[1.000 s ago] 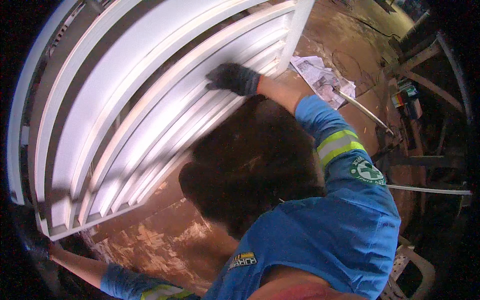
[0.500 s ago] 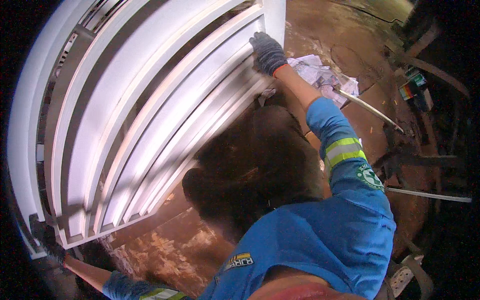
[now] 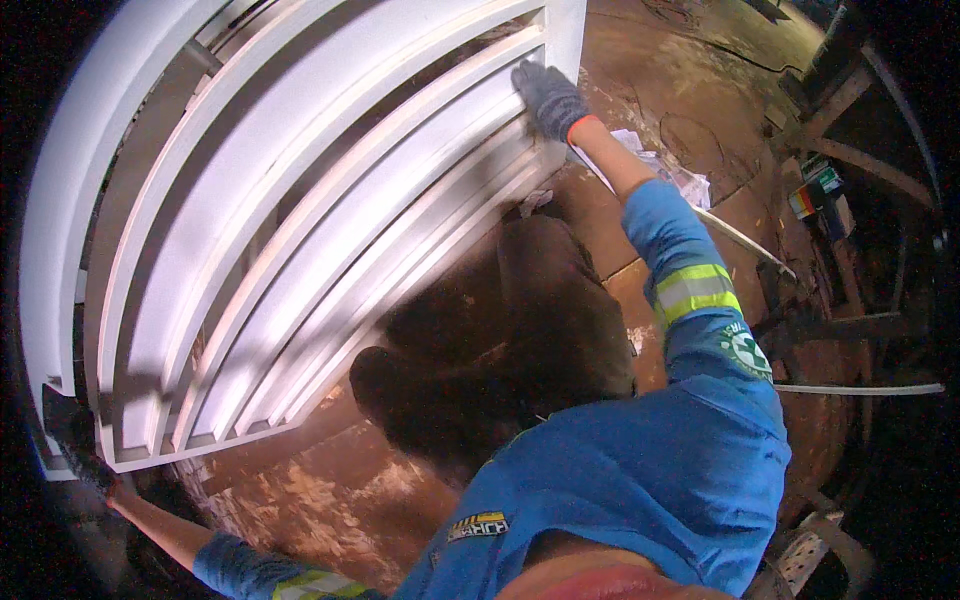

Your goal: The person sands the surface of a white metal frame using a sanding block. They work methodically along the curved and straight sections of the frame, applying consistent pressure to smooth the surface.

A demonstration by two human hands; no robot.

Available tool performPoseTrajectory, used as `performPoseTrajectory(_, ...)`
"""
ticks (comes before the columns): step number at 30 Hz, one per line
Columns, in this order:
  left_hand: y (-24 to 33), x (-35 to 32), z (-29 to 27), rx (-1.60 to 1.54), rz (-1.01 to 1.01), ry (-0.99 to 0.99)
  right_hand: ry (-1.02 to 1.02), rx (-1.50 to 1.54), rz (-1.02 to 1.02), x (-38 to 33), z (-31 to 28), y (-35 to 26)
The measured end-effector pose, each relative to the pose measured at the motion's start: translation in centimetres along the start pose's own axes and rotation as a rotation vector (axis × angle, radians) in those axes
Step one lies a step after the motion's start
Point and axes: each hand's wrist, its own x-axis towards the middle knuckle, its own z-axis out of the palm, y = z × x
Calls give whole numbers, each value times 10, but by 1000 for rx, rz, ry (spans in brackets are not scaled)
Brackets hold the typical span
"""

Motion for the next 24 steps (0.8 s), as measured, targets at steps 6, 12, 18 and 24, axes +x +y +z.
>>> performPoseTrajectory(6, -8, -12, 5, -8, 7, 2, 48, 190, 57, -16, 15, -15)
performPoseTrajectory(12, 1, -21, -11, 1, 42, 37, 344, 483, 2, 11, -92, -59)
performPoseTrajectory(18, 0, -27, 4, -22, 48, 43, 372, 139, 184, 33, -79, -116)
performPoseTrajectory(24, 7, -37, 3, -23, 45, 47, 243, 252, 45, 48, -140, -255)
